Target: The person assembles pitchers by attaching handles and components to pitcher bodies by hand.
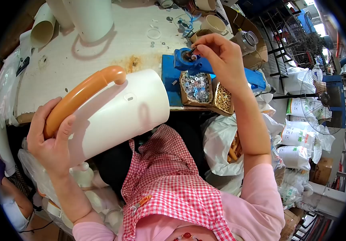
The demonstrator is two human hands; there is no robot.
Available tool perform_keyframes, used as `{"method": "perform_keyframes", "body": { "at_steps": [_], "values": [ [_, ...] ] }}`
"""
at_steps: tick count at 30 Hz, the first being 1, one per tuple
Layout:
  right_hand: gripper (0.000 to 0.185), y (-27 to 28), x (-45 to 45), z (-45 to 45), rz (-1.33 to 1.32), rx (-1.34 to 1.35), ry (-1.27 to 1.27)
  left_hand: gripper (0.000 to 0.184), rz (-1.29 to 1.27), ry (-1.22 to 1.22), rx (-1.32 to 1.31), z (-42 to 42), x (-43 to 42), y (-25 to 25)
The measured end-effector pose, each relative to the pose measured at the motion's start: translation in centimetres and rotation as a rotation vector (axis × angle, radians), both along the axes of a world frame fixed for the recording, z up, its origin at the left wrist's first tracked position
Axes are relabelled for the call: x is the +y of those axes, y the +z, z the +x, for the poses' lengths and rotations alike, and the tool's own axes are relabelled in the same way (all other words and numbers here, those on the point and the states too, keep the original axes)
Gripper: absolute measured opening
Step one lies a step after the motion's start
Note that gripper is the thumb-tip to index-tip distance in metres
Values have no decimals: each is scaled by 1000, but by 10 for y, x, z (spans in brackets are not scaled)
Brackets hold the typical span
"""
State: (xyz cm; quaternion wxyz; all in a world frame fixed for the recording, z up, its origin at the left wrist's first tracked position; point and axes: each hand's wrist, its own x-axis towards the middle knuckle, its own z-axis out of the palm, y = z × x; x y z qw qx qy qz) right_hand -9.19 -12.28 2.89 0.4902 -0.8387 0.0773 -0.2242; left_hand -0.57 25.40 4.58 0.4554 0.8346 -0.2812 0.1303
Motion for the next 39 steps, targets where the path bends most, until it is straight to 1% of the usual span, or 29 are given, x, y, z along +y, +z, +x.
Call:
{"method": "perform_keyframes", "body": {
  "at_steps": [2,3,5,6,8,9,11,12,13,15,17,18,19,20,21,23,25,26,28,29,31,33,35,36,37,39],
  "values": [
    [13,5,-2,3,-90,66,36,34,-4,-15,-8,0,-1,0],
    [13,10,-2,4,-90,67,37,34,-4,-15,-7,0,-1,0],
    [15,16,-1,4,-225,131,52,34,20,-32,-42,-2,0,0],
    [15,12,-2,3,-220,138,45,34,25,-40,-36,-2,2,-1],
    [16,2,-4,2,-113,31,72,34,59,12,57,-2,6,-4],
    [16,-2,1,-6,-107,37,61,34,64,0,63,-3,6,-5],
    [19,-7,16,-25,-43,-145,-134,34,52,30,32,-3,6,-7],
    [16,-15,17,-41,73,-102,-141,34,54,30,37,-3,6,-7],
    [16,-27,14,-53,75,-98,-139,33,14,32,18,-2,5,-8],
    [13,-53,7,-72,-57,386,-105,32,-20,33,6,-4,4,-9],
    [12,-73,1,-74,-322,469,-141,31,-70,43,57,-5,1,-8],
    [15,-89,-8,-73,-376,456,-133,31,-69,39,59,-5,1,-8],
    [15,-97,-11,-72,-373,457,-133,32,-6,32,49,-5,3,-8],
    [16,-103,-13,-69,-497,490,-107,32,59,28,37,-5,5,-8],
    [17,-111,-14,-67,-620,522,-80,32,65,31,36,-6,5,-7],
    [19,-123,-16,-68,-619,483,-97,32,88,27,-2,-7,4,-7],
    [20,-118,-13,-68,-528,562,-115,33,50,39,10,-9,2,-6],
    [20,-115,-11,-70,-527,565,-115,33,14,51,26,-9,1,-5],
    [19,-111,-9,-74,-344,495,-177,33,7,70,31,-9,0,-6],
    [19,-113,-10,-76,-343,498,-176,32,-2,88,33,-9,-1,-6],
    [18,-118,-14,-81,-181,432,-205,32,-3,81,38,-8,0,-7],
    [20,-115,-14,-82,-167,422,-217,32,-5,75,41,-7,1,-8],
    [25,-107,-9,-81,21,351,-307,32,-18,36,17,-8,1,-9],
    [27,-110,-14,-83,106,322,-278,32,-18,40,19,-8,3,-9],
    [27,-113,-17,-85,104,324,-275,32,14,37,8,-8,5,-10],
    [25,-112,-17,-86,458,242,-247,31,45,36,-3,-7,7,-12]
  ]
}}
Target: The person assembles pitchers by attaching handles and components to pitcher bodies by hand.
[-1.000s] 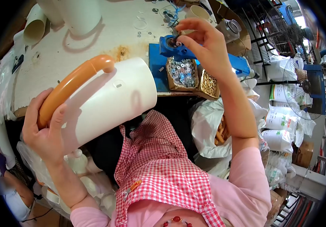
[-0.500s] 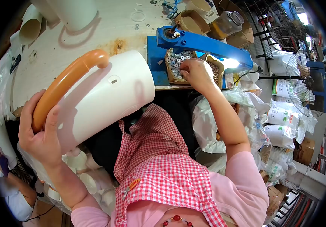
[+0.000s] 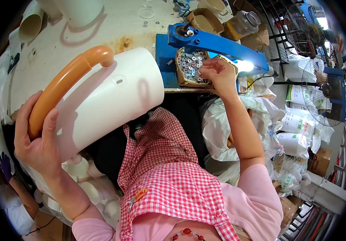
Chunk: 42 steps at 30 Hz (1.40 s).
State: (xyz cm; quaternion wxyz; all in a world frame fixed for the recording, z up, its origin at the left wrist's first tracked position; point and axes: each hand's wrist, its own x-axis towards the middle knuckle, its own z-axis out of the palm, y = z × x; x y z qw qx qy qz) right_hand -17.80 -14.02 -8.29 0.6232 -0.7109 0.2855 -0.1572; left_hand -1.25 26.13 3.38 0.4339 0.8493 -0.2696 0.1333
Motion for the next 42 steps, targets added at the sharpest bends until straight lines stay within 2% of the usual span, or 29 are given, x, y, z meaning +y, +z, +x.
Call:
{"method": "perform_keyframes", "body": {
  "at_steps": [4,8,11,18,29,32,35,37,38,40,42],
  "values": [
    [25,18,10,-2,200,-23,-38,32,-39,4,27,1,1,-3],
    [22,52,22,8,123,-58,-22,31,-4,12,6,0,1,-1],
    [18,84,27,30,-38,-234,37,32,-47,-6,-8,0,-6,3],
    [19,122,9,81,116,-305,108,33,7,-19,-66,1,-3,6],
    [17,119,5,98,4,-192,138,32,-28,-17,-39,0,-3,6],
    [19,118,1,98,-44,-131,217,32,-32,-14,-12,-2,-4,7],
    [16,122,9,94,-4,-115,191,33,-47,-30,-16,-2,-7,8],
    [16,123,19,85,18,-169,11,33,-35,-31,-22,0,-6,9],
    [16,117,17,73,22,-176,12,33,-27,-29,-30,2,-4,9],
    [23,97,8,41,26,9,243,32,-62,12,-4,6,2,8],
    [30,86,43,32,38,151,359,31,-94,41,26,12,4,11]
  ]
}}
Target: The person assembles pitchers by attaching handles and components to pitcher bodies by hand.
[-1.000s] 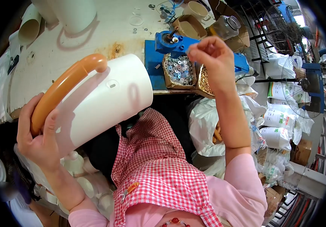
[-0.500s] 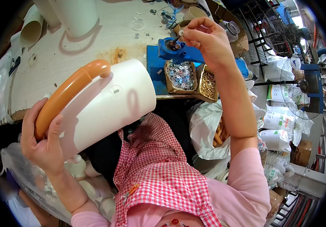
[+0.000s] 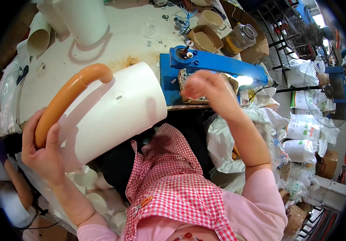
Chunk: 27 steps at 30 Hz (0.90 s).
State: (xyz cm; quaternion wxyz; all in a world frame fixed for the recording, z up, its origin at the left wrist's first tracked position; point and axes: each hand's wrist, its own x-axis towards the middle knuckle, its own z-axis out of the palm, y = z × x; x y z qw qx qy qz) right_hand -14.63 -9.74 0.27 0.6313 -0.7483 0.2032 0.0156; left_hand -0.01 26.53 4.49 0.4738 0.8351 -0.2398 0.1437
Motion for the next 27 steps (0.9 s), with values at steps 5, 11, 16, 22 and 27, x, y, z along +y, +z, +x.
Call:
{"method": "perform_keyframes", "body": {
  "at_steps": [5,11,16,22,27],
  "values": [
    [39,-19,32,14,478,-434,12,30,-138,-94,-62,14,-38,19],
    [42,2,18,17,364,-672,-278,30,-257,-214,-175,35,-121,23],
    [48,-11,-2,14,331,-672,-353,29,-204,-302,-126,35,-156,18],
    [48,-14,-9,19,296,-680,-353,29,-223,-286,-105,41,-166,11],
    [52,-19,-9,21,329,-573,-338,28,-179,-302,-30,51,-172,2]
  ]
}}
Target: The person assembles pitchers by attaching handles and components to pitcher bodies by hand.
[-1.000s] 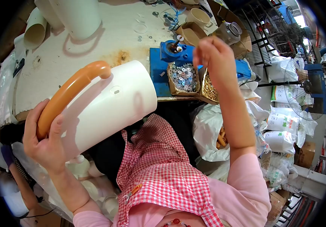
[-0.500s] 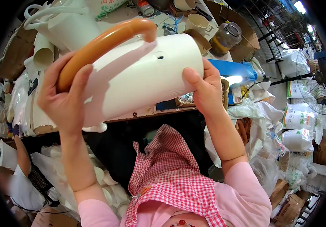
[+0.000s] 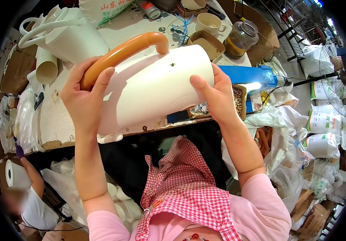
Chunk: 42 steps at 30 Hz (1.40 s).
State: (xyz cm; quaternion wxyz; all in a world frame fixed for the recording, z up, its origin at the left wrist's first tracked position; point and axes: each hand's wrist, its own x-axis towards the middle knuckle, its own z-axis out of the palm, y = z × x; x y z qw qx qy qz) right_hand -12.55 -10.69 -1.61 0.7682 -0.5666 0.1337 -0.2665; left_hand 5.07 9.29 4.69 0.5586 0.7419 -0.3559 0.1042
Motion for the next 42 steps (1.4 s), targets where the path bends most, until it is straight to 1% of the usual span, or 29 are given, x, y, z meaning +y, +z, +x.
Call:
{"method": "perform_keyframes", "body": {
  "at_steps": [2,3,4,5,6,8,9,11,12,14,15,16,17,19,21,23,31,34,36,39,42],
  "values": [
    [51,4,-2,-1,-38,28,14,28,75,-22,98,4,0,-5],
    [50,5,-2,-1,-77,55,25,28,81,-26,97,3,-1,0],
    [50,4,-2,0,-73,48,20,29,269,8,-26,1,-3,10],
    [45,1,-1,2,-87,27,-3,31,456,46,-150,-1,-6,20],
    [40,0,0,3,-100,9,-20,31,462,49,-153,-4,-15,27],
    [39,2,1,1,-84,26,6,38,894,78,-464,-7,-45,37],
    [38,3,0,0,-76,39,18,38,904,80,-471,-5,-58,41],
    [36,2,0,2,-82,5,-10,40,924,-142,-436,-1,-84,49],
    [36,2,-1,2,-80,10,11,40,936,-149,-455,2,-90,51],
    [36,2,-2,2,-53,-2,14,29,860,-358,-173,9,-94,54],
    [38,2,-3,2,-56,44,26,29,885,-369,-191,3,-93,58],
    [39,2,-4,3,-56,89,35,28,866,-397,-124,-7,-89,63],
    [39,1,-6,4,-31,72,16,27,846,-423,-56,-13,-87,67],
    [43,-3,-11,6,-66,104,60,27,858,-423,-50,-13,-84,68],
    [44,-7,-15,8,-72,83,54,29,807,-448,-32,-9,-82,66],
    [44,-8,-16,9,-79,64,97,29,811,-446,-56,-7,-80,59],
    [46,-6,-14,8,-111,122,69,32,825,-430,-63,-13,-80,63],
    [46,8,-13,0,-91,160,79,28,797,-482,-50,-10,-79,60],
    [46,13,-12,-3,-65,193,95,26,784,-460,7,-9,-78,59],
    [47,12,-11,-1,-106,237,43,25,820,-438,26,-14,-78,61],
    [47,10,-10,-1,-110,223,31,26,840,-473,-46,-14,-79,62]
  ]
}}
